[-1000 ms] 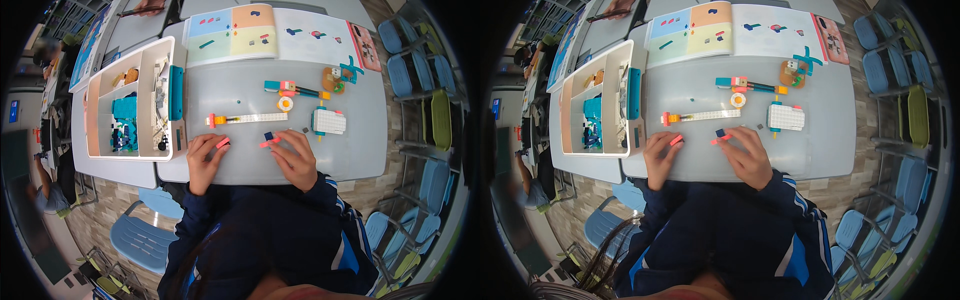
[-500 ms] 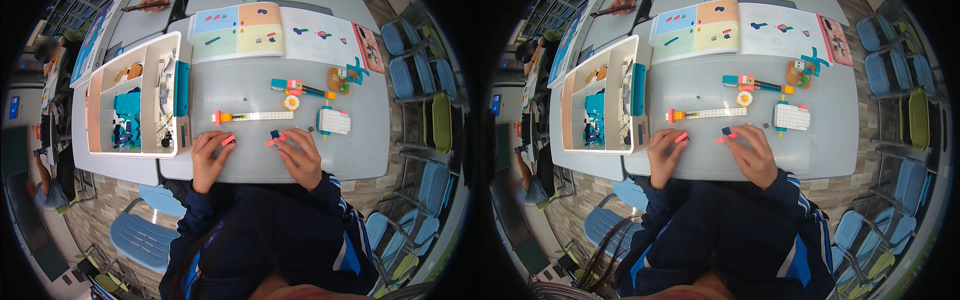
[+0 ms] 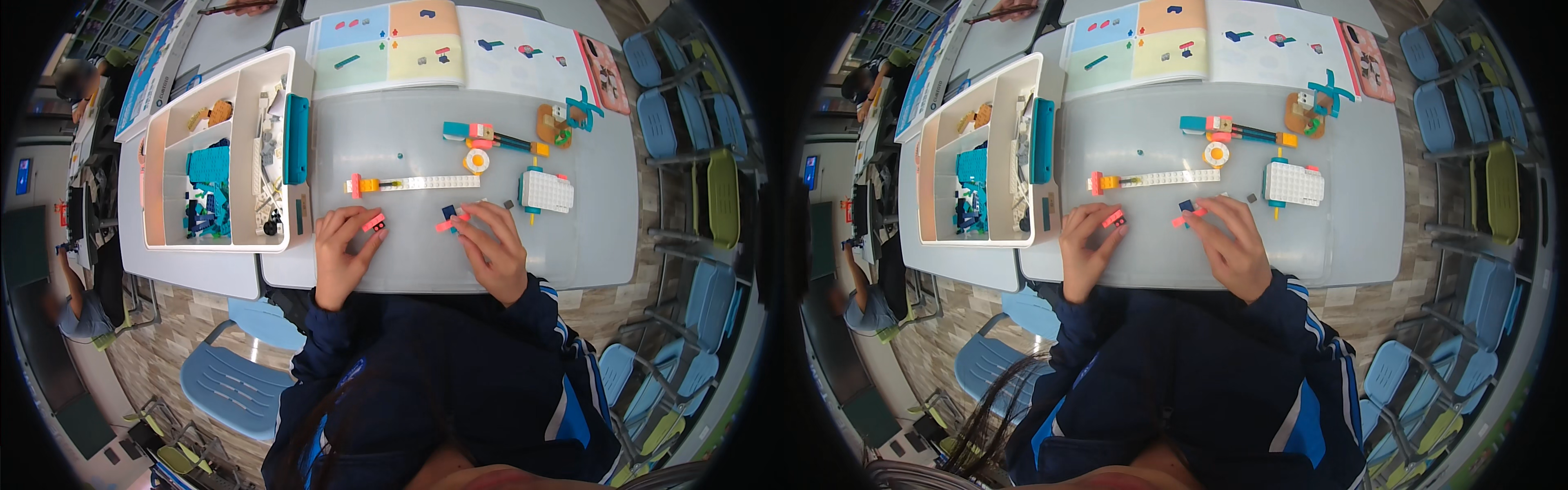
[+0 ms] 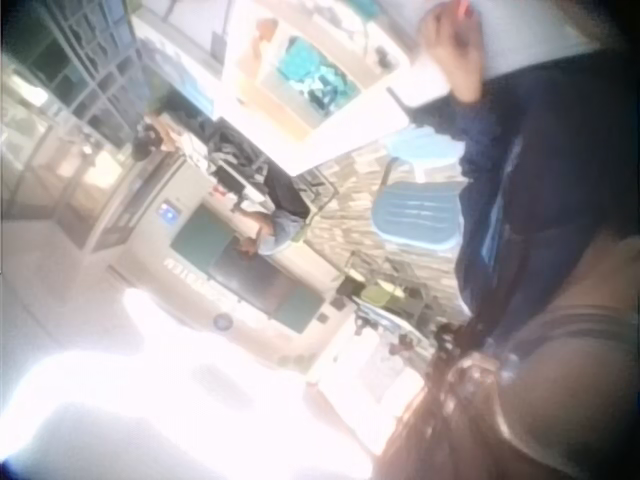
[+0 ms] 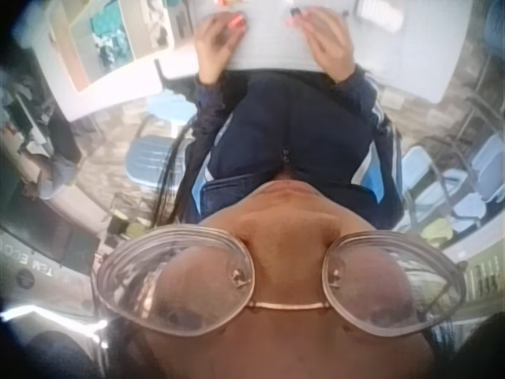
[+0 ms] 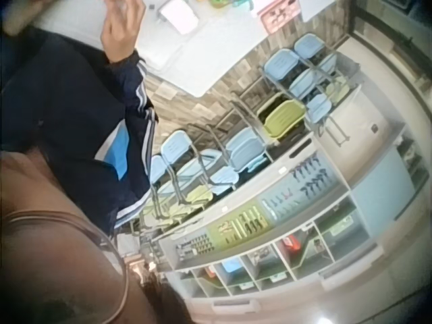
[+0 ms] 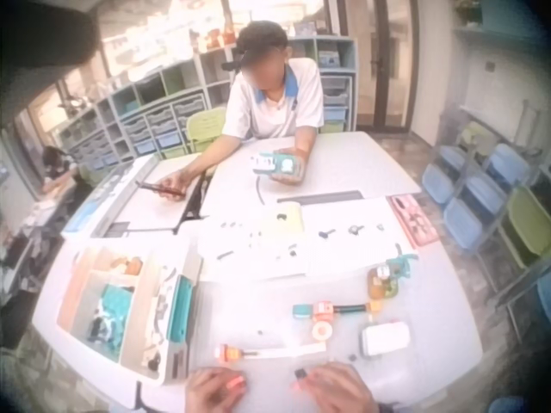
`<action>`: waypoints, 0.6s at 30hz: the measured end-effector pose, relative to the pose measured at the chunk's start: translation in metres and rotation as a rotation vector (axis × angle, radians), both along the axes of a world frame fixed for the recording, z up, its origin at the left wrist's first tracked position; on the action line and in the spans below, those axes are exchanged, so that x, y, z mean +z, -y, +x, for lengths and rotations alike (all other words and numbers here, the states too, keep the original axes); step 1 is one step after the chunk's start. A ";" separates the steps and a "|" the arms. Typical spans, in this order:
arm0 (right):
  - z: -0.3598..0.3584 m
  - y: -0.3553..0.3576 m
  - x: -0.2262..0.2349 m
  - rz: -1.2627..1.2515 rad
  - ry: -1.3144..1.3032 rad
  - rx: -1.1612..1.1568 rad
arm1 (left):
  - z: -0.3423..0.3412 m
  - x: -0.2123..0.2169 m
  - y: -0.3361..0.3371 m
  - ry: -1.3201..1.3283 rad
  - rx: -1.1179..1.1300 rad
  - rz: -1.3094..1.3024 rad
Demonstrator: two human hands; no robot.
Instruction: The person assembles small colorful building blocks on a table, following a printed instruction booklet. They pick up individual pieces, connect them into small structures, and occasionally refer to the booklet for guidance. The process involves repeated selection, alignment, and joining of block pieces.
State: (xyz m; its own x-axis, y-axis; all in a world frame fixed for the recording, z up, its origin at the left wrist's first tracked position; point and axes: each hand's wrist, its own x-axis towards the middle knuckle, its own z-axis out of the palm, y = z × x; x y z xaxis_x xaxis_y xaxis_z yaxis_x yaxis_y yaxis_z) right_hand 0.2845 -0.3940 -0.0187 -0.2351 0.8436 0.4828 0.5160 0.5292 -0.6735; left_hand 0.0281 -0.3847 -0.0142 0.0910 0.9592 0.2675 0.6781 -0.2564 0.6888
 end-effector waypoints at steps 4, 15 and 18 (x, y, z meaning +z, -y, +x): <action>0.000 0.000 0.003 -0.036 -0.028 -0.002 | 0.000 0.004 0.000 -0.020 0.009 -0.061; -0.001 0.000 0.000 -0.043 -0.039 -0.017 | 0.000 -0.002 0.001 0.023 0.027 -0.040; 0.000 0.000 -0.001 -0.036 -0.039 -0.016 | -0.001 -0.006 0.002 0.052 0.040 -0.025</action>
